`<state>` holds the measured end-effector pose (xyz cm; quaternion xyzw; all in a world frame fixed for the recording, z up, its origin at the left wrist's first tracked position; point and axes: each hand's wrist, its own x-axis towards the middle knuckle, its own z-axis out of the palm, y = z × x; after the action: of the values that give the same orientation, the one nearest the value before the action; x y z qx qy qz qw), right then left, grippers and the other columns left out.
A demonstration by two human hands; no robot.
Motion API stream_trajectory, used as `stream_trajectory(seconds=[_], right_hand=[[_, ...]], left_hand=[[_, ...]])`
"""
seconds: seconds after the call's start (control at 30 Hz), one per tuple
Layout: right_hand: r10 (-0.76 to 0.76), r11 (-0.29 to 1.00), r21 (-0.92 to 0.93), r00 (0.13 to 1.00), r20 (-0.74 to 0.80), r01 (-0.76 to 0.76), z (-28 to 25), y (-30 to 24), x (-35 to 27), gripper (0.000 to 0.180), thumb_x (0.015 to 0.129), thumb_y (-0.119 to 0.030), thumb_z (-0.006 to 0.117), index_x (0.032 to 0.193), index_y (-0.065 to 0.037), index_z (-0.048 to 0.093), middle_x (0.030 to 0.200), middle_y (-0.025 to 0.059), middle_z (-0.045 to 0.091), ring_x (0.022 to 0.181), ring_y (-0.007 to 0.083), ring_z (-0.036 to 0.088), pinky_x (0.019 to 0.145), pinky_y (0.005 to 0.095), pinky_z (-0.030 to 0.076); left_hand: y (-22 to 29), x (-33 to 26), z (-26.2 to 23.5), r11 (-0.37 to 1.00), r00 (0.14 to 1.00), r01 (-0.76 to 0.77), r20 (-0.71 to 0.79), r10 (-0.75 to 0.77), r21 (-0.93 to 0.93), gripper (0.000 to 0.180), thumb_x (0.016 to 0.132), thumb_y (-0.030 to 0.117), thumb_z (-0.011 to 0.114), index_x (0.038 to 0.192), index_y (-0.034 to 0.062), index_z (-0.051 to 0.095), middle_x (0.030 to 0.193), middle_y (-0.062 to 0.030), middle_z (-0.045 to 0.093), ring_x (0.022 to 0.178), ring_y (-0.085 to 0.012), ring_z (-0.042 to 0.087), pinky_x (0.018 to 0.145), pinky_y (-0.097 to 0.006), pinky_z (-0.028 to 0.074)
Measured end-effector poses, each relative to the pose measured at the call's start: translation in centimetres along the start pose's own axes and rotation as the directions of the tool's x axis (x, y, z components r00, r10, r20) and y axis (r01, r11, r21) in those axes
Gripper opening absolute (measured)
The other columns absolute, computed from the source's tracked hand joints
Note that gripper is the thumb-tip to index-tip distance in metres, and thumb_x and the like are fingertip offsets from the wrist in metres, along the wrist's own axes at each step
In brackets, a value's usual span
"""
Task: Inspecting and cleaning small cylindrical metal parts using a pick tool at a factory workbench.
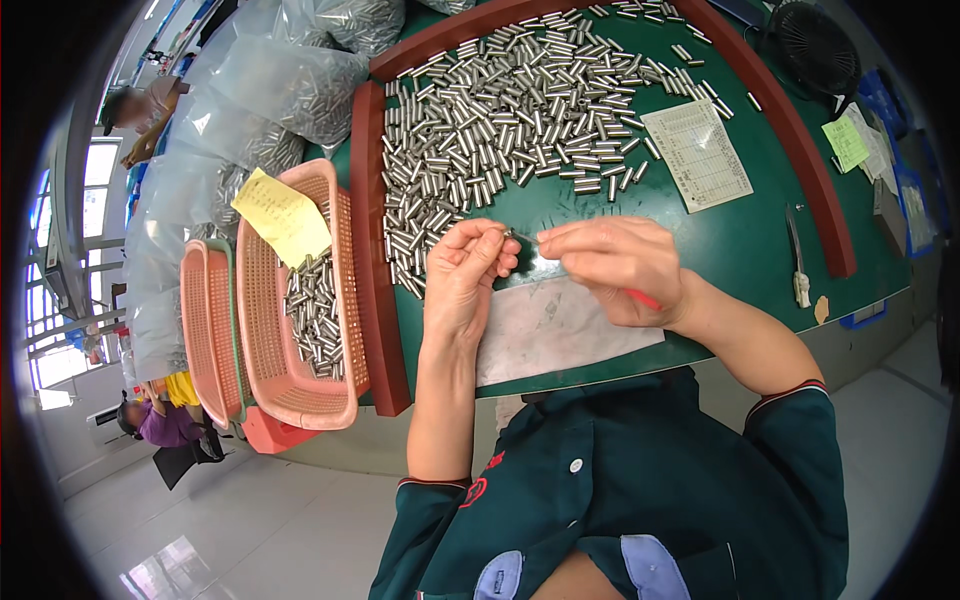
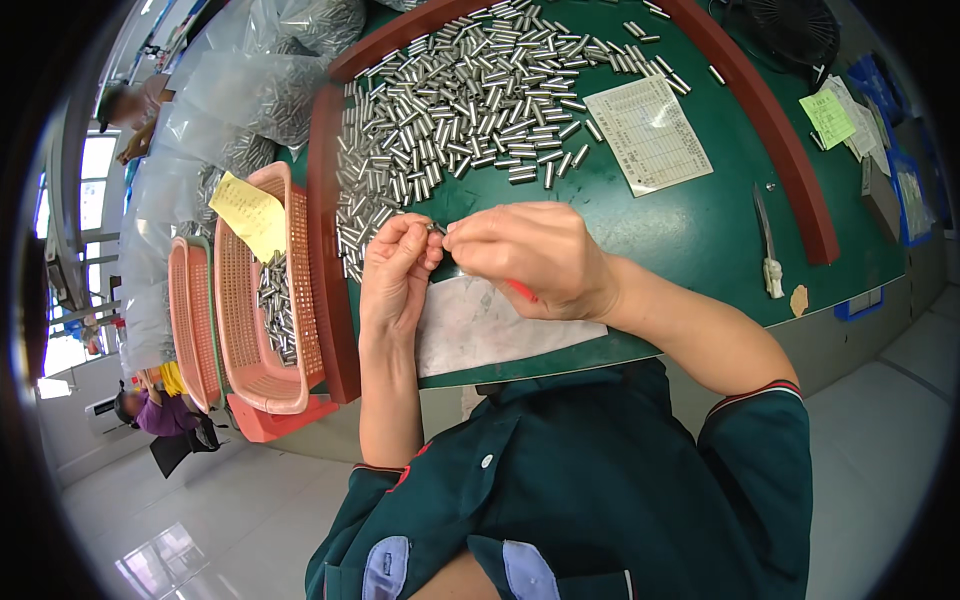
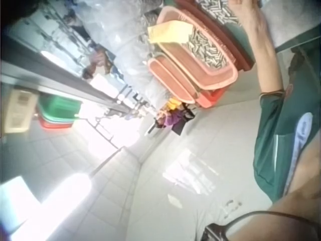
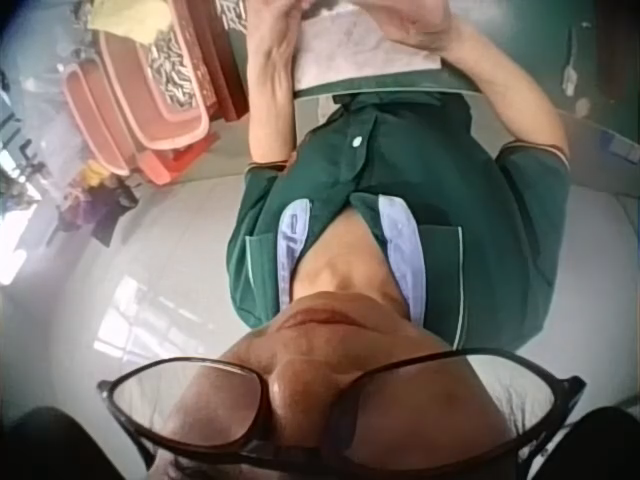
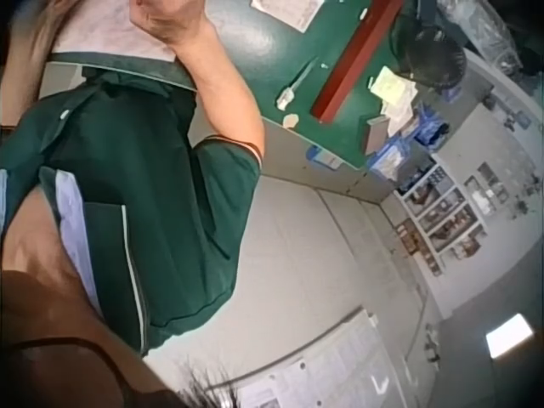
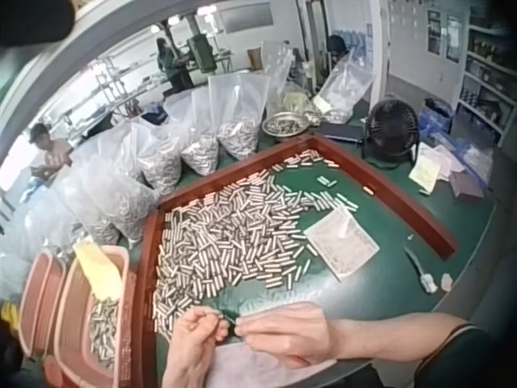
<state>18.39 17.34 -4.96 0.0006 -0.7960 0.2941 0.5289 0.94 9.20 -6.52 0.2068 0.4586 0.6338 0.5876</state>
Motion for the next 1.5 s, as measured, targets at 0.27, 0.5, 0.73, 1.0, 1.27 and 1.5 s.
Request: stream_trajectory(seconds=[0.27,0.5,0.73,1.0,1.27,1.5], right_hand=[[-0.036,0.996,-0.085,0.998,0.042,0.039,-0.4,-0.1,0.4,0.018,0.068,0.002,0.063,0.084,-0.002,0.054,0.083,0.0133,0.063,0.074,0.0259,0.065,0.059,0.0296,0.054],[0.254,0.956,0.215,0.928,-0.272,-0.199,0.6,-0.2,-0.1,0.013,0.077,0.008,0.058,0.088,0.002,0.053,0.081,0.0134,0.064,0.070,0.0231,0.063,0.060,0.0286,0.051],[0.336,0.927,0.258,0.908,-0.251,-0.272,0.7,-0.3,-0.2,0.011,0.079,0.008,0.056,0.088,0.002,0.054,0.083,0.0110,0.063,0.072,0.0217,0.062,0.062,0.0276,0.049],[0.429,0.887,0.290,0.873,-0.232,-0.359,0.9,-0.2,-0.4,0.009,0.080,0.008,0.054,0.086,0.001,0.055,0.084,0.0106,0.063,0.072,0.0210,0.062,0.061,0.0268,0.049],[0.147,0.980,0.174,0.947,-0.287,-0.099,0.2,0.0,0.2,0.013,0.078,0.011,0.054,0.088,0.002,0.053,0.081,0.0144,0.063,0.072,0.0232,0.064,0.062,0.0276,0.051],[0.274,0.945,0.252,0.923,-0.269,-0.207,0.6,-0.1,-0.3,0.015,0.080,0.008,0.055,0.089,0.001,0.045,0.080,0.0165,0.063,0.071,0.0219,0.064,0.061,0.0278,0.051]], left_hand=[[0.1,-0.1,-0.1,1.000,1.000,-0.015,-0.024,0.015,-0.012,0.011,0.086,0.012,0.058,0.089,0.0018,0.058,0.070,-0.0061,0.061,0.058,-0.0109,0.056,0.055,-0.021,0.044],[0.1,-0.1,0.2,1.000,0.999,-0.024,-0.035,0.024,0.004,0.010,0.086,0.011,0.057,0.090,0.0016,0.058,0.072,-0.0057,0.061,0.062,-0.0104,0.056,0.057,-0.021,0.044],[0.2,-0.2,0.2,0.999,1.000,-0.018,0.003,0.018,0.035,0.011,0.086,0.011,0.057,0.090,0.0019,0.058,0.074,-0.0049,0.059,0.067,-0.0093,0.057,0.060,-0.019,0.046],[0.0,-0.1,0.1,1.000,1.000,-0.006,0.000,0.006,0.027,0.010,0.085,0.009,0.057,0.091,0.0014,0.058,0.075,-0.0086,0.062,0.062,-0.0114,0.057,0.058,-0.021,0.045],[0.0,0.0,-0.2,0.998,0.998,0.054,0.026,-0.053,-0.026,0.014,0.088,0.017,0.055,0.091,0.0029,0.058,0.070,-0.0045,0.059,0.056,-0.0099,0.052,0.054,-0.020,0.041],[0.0,0.1,-0.2,0.993,0.994,0.086,0.073,-0.080,-0.081,0.020,0.089,0.024,0.053,0.086,0.0049,0.056,0.065,-0.0032,0.057,0.054,-0.0094,0.050,0.050,-0.020,0.039]])
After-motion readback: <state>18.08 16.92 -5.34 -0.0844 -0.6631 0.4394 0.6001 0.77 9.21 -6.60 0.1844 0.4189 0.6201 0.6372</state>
